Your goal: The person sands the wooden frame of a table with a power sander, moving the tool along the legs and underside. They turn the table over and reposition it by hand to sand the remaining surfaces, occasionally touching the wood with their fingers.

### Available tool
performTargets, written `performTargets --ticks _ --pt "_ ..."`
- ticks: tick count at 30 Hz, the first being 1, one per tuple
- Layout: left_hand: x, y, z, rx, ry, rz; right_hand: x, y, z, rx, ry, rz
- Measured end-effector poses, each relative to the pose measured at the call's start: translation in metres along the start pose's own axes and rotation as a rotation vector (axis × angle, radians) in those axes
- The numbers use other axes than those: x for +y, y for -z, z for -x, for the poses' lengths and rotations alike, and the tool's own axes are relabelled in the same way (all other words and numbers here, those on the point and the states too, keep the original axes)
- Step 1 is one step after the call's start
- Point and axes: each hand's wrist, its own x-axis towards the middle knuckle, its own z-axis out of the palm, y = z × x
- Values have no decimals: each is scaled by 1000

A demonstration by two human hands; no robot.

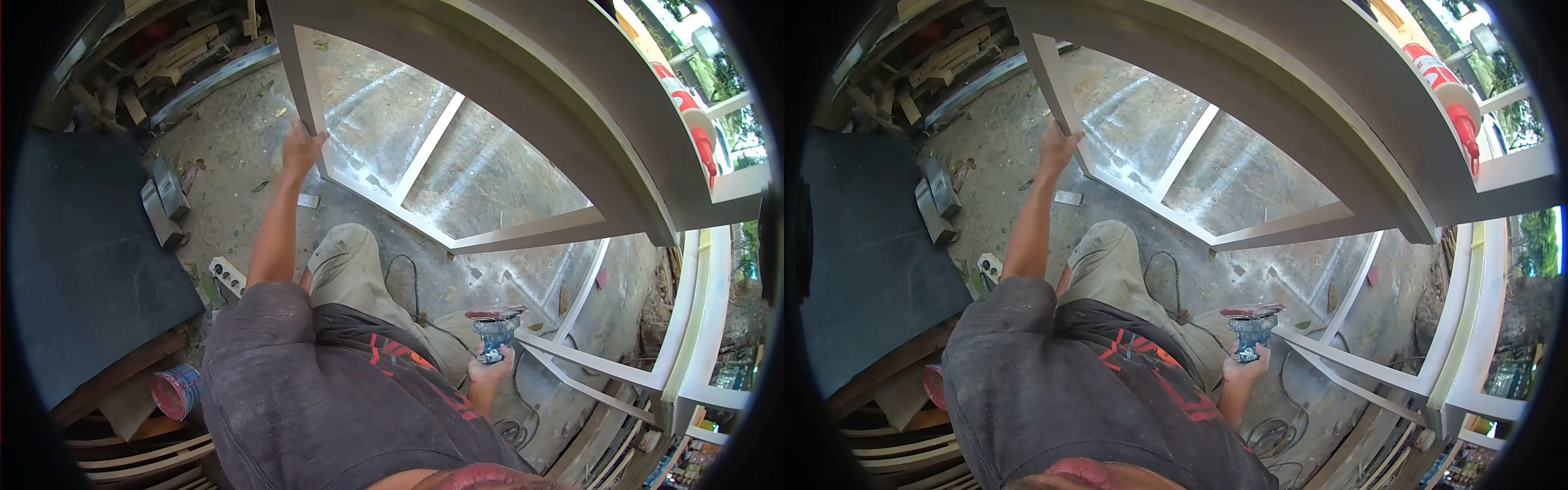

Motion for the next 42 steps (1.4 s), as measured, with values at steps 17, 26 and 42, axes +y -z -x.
performTargets --ticks 17,26,42 --pt "293 -1 -36 590 -523 89 -25 -11 16 -88 107 -203" --pt "437 -100 133 396 -798 255 -82 -35 48 -134 222 -235" --pt "261 -81 157 -850 -1410 -163 -230 -217 50 -880 764 358"
